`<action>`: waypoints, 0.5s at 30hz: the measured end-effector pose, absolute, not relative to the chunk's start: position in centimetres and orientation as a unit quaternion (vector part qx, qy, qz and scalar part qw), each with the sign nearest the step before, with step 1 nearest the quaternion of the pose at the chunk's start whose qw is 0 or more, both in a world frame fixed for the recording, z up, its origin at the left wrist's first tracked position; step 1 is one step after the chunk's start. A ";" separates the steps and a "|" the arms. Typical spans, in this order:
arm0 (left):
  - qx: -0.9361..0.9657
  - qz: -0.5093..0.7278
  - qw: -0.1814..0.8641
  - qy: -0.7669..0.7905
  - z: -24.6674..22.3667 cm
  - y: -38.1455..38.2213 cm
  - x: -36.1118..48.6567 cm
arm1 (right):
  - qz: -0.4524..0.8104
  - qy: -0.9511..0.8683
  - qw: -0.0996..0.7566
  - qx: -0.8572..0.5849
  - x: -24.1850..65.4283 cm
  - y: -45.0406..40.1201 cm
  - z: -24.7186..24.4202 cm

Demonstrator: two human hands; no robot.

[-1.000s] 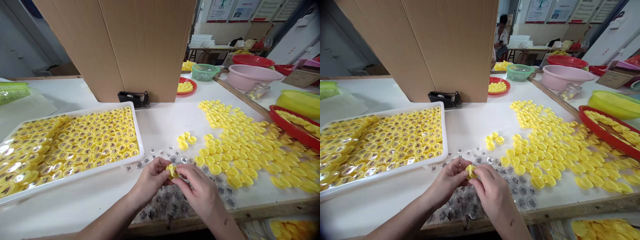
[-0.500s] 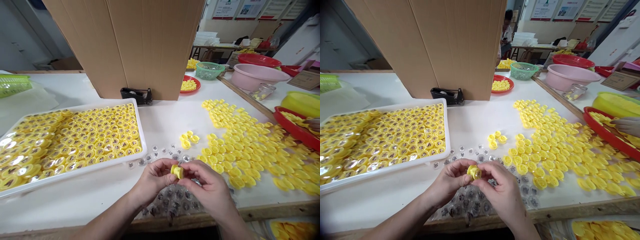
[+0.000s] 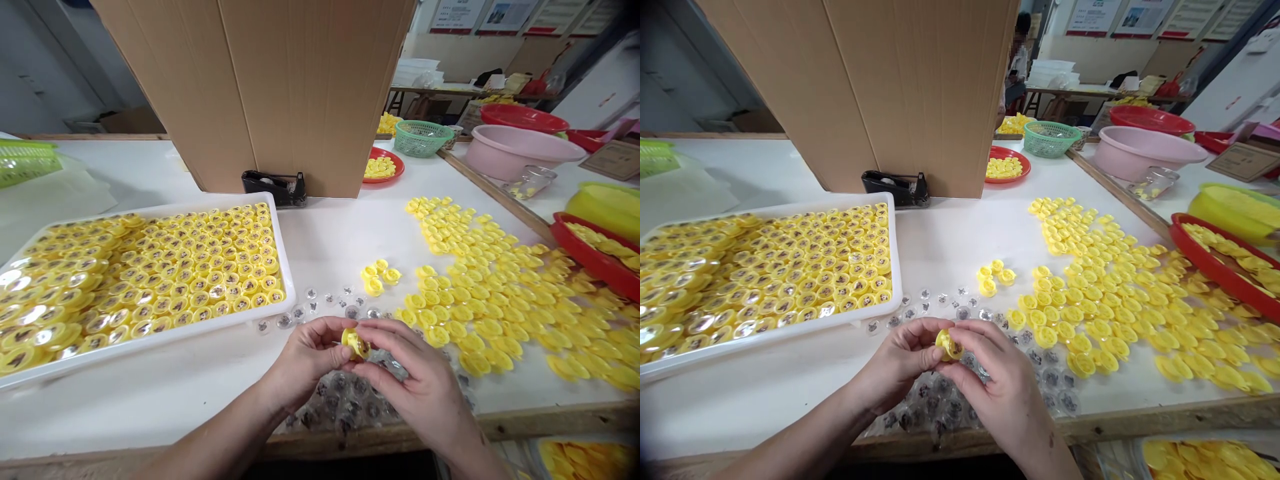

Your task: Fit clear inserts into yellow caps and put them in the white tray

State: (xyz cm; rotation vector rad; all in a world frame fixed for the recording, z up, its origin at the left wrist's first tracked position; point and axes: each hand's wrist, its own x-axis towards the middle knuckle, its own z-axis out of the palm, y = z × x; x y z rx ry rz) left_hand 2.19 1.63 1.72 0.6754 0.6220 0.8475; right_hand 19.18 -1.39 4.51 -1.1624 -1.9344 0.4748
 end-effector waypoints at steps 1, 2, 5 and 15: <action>0.311 0.398 0.812 0.293 1.7 1.6 2.2 | 0.195 -0.764 0.408 -0.459 19.2 -1.4 4.4; 0.306 0.400 0.812 0.294 1.7 1.5 2.2 | 0.205 -0.758 0.413 -0.461 19.3 -1.4 4.3; 0.300 0.408 0.811 0.294 1.5 1.5 2.3 | 0.256 -0.708 0.443 -0.487 19.4 -1.5 3.8; 0.311 0.412 0.803 0.298 1.7 1.7 2.2 | 0.221 -0.751 0.394 -0.482 19.3 -1.3 4.5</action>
